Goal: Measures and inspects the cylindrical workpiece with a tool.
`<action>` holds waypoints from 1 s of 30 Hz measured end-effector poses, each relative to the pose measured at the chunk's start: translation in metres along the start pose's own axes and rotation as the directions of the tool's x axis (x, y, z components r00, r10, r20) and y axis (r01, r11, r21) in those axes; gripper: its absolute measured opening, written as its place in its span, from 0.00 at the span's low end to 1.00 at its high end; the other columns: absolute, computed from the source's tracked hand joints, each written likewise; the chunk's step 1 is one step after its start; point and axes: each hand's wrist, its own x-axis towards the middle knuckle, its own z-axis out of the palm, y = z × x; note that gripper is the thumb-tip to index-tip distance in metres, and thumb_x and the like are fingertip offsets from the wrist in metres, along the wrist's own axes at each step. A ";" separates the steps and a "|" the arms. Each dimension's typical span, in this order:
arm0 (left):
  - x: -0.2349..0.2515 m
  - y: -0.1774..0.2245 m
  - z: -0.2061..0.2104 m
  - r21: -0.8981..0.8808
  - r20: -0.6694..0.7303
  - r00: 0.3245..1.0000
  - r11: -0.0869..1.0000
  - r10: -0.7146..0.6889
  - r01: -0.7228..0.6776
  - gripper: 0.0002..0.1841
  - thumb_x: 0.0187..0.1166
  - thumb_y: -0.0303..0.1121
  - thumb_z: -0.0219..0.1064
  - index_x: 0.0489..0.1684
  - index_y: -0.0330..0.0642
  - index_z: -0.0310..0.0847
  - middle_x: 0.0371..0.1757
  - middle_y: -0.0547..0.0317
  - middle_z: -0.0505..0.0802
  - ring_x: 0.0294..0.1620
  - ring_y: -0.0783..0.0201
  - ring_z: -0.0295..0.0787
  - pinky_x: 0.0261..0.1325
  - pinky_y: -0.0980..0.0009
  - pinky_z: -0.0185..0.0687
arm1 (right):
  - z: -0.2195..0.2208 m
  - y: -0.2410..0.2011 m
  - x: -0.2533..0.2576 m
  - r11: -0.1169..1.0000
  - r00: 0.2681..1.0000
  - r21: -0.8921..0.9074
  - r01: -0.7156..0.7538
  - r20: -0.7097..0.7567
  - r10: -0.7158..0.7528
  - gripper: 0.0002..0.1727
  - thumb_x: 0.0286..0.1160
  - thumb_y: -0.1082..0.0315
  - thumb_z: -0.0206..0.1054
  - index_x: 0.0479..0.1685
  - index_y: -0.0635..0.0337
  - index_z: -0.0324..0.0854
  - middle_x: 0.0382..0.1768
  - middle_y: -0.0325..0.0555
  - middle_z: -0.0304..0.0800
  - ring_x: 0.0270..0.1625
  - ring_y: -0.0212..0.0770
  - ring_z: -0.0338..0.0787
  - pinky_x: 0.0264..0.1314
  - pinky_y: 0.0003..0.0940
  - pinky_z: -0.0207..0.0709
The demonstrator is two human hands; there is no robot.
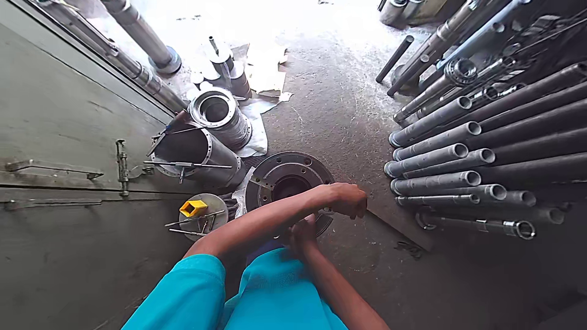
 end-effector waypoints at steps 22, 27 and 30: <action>-0.143 -0.010 0.160 -0.009 -0.945 0.262 0.821 -0.193 0.571 0.17 0.73 0.26 0.66 0.54 0.56 0.95 0.46 0.57 0.97 0.34 0.53 0.94 0.32 0.55 0.88 | -0.182 -0.115 0.069 -0.274 0.568 -0.603 0.749 0.798 -0.202 0.16 0.82 0.66 0.56 0.52 0.56 0.92 0.44 0.49 0.96 0.47 0.53 0.94 0.51 0.54 0.86; -0.149 -0.060 0.112 0.240 -0.892 0.452 0.846 -0.001 0.475 0.15 0.78 0.29 0.69 0.58 0.57 0.93 0.51 0.57 0.94 0.34 0.54 0.89 0.34 0.56 0.81 | -0.166 -0.052 -0.011 -0.262 0.733 -0.836 0.482 0.548 -0.402 0.17 0.82 0.66 0.56 0.52 0.64 0.90 0.32 0.54 0.94 0.31 0.56 0.95 0.30 0.56 0.86; -0.136 -0.077 0.075 0.363 -0.845 0.521 0.842 0.118 0.399 0.13 0.83 0.33 0.64 0.56 0.58 0.93 0.47 0.56 0.95 0.35 0.53 0.91 0.34 0.56 0.83 | -0.142 -0.026 -0.033 -0.268 0.738 -0.879 0.394 0.476 -0.478 0.20 0.83 0.63 0.54 0.51 0.65 0.91 0.24 0.52 0.91 0.24 0.54 0.92 0.23 0.52 0.83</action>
